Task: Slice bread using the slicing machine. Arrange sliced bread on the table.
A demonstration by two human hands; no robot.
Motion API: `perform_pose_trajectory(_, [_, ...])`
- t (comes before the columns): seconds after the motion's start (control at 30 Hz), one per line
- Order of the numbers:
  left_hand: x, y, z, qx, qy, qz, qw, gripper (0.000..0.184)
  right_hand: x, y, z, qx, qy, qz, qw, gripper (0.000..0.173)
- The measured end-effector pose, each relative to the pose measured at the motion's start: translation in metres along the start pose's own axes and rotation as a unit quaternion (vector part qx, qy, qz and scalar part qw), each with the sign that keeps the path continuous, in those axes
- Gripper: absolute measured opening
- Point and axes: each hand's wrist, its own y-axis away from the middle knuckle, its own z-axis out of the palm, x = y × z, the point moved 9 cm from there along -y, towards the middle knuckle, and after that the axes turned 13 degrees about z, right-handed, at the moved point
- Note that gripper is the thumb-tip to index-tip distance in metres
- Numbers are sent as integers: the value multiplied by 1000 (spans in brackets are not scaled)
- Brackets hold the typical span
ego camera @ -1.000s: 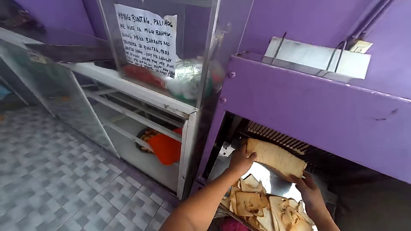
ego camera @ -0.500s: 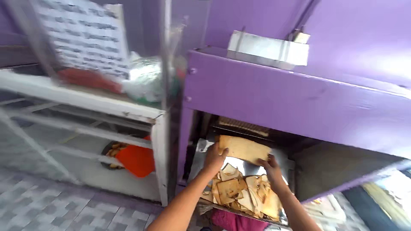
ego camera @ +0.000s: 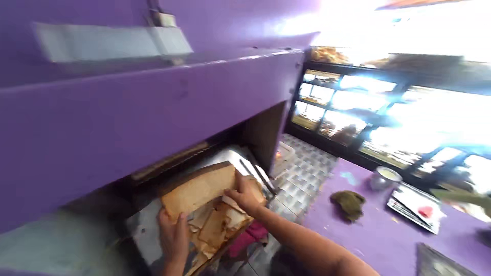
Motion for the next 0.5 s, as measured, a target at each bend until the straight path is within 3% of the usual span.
perform_pose_trajectory(0.2, [64,48,51,-71,41,178,981,95,10,84,-75,88,0,-112,990,92])
perform_pose_trajectory(0.3, [96,80,92,-134,89,235,959,102,29,138,-127,174,-13,-158,972,93])
perform_pose_trajectory(0.5, [155,162,206,-285,137,261,912,103,108,268,-241,384,-42,-158,909,94])
